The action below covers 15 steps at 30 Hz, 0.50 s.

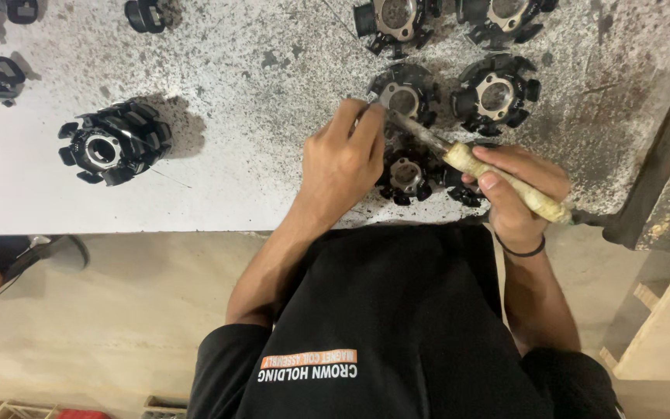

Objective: The person arranges black rotor housings on a workbench, then uses a heated insertion tool to press metal bushings into the center of each housing, producing smoke as the parts are seated, and sets the finished rotors aside in rows.

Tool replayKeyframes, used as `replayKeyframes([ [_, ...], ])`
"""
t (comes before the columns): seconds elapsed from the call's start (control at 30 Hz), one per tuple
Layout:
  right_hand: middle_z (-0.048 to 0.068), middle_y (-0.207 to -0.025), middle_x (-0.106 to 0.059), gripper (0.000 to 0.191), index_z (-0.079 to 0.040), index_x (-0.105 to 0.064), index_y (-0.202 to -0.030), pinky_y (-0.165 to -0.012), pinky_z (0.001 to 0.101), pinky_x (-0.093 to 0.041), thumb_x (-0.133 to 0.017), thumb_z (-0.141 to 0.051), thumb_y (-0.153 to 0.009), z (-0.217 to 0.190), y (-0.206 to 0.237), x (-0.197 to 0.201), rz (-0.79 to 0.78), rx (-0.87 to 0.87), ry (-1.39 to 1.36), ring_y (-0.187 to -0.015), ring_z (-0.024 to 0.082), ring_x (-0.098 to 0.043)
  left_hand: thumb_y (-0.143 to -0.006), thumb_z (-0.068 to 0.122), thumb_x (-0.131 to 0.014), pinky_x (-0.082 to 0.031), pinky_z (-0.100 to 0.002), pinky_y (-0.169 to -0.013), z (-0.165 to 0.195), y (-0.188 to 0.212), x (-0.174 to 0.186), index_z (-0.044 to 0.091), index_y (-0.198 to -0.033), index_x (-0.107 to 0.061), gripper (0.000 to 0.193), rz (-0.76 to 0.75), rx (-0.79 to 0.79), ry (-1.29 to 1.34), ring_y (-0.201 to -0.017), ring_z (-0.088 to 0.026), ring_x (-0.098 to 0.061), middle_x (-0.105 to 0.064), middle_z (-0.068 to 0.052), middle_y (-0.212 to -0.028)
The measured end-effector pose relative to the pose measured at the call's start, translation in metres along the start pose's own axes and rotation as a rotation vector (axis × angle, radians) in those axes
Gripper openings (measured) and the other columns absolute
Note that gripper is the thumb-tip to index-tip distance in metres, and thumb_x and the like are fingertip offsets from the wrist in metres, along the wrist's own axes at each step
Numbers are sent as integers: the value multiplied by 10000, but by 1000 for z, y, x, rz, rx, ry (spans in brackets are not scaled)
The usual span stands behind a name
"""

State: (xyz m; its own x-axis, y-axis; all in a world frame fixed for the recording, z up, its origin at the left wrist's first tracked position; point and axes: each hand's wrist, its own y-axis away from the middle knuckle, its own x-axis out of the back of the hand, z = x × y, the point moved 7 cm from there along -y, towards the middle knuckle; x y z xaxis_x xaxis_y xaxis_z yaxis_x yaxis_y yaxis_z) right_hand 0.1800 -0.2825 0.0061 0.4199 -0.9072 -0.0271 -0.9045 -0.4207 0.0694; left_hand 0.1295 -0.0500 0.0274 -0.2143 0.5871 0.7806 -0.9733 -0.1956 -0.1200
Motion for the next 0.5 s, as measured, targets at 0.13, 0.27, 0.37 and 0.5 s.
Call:
replayKeyframes([
  [0.13,211,-1033,-738,237,74,-711,-1186,-692,289,-611,-707,-100,-1025,-8,-11,10,11,45,-147,-794,251,-741,-944,5,-710,-531,-329,-491,8,-6,7,-6,-1072,-649,143,-61,16,-45,-649,-225,-682,-634,-121,-993],
  [0.27,177,-1096,-751,184,31,-726,-1143,-661,305,-651,-704,-105,-1021,-12,-36,28,108,204,-347,-815,252,-763,-944,-47,-696,-515,-355,-551,46,-11,74,19,-1129,-681,197,-57,-157,-58,-678,-205,-669,-643,-61,-826],
  [0.37,181,-1113,-743,200,62,-717,-1212,-727,305,-640,-699,-90,-1082,-3,-49,14,72,164,-252,-871,244,-759,-982,-94,-727,-520,-323,-565,80,-12,143,-21,-1150,-637,205,236,-277,8,-698,-170,-656,-700,-93,-914],
  [0.5,192,-1105,-737,229,93,-719,-1260,-774,293,-615,-686,-81,-1113,-1,-61,-4,44,137,30,-879,210,-737,-953,-120,-722,-473,-375,-571,63,-48,118,-1,-1125,-680,214,317,-257,-87,-699,-222,-572,-684,-44,-910],
])
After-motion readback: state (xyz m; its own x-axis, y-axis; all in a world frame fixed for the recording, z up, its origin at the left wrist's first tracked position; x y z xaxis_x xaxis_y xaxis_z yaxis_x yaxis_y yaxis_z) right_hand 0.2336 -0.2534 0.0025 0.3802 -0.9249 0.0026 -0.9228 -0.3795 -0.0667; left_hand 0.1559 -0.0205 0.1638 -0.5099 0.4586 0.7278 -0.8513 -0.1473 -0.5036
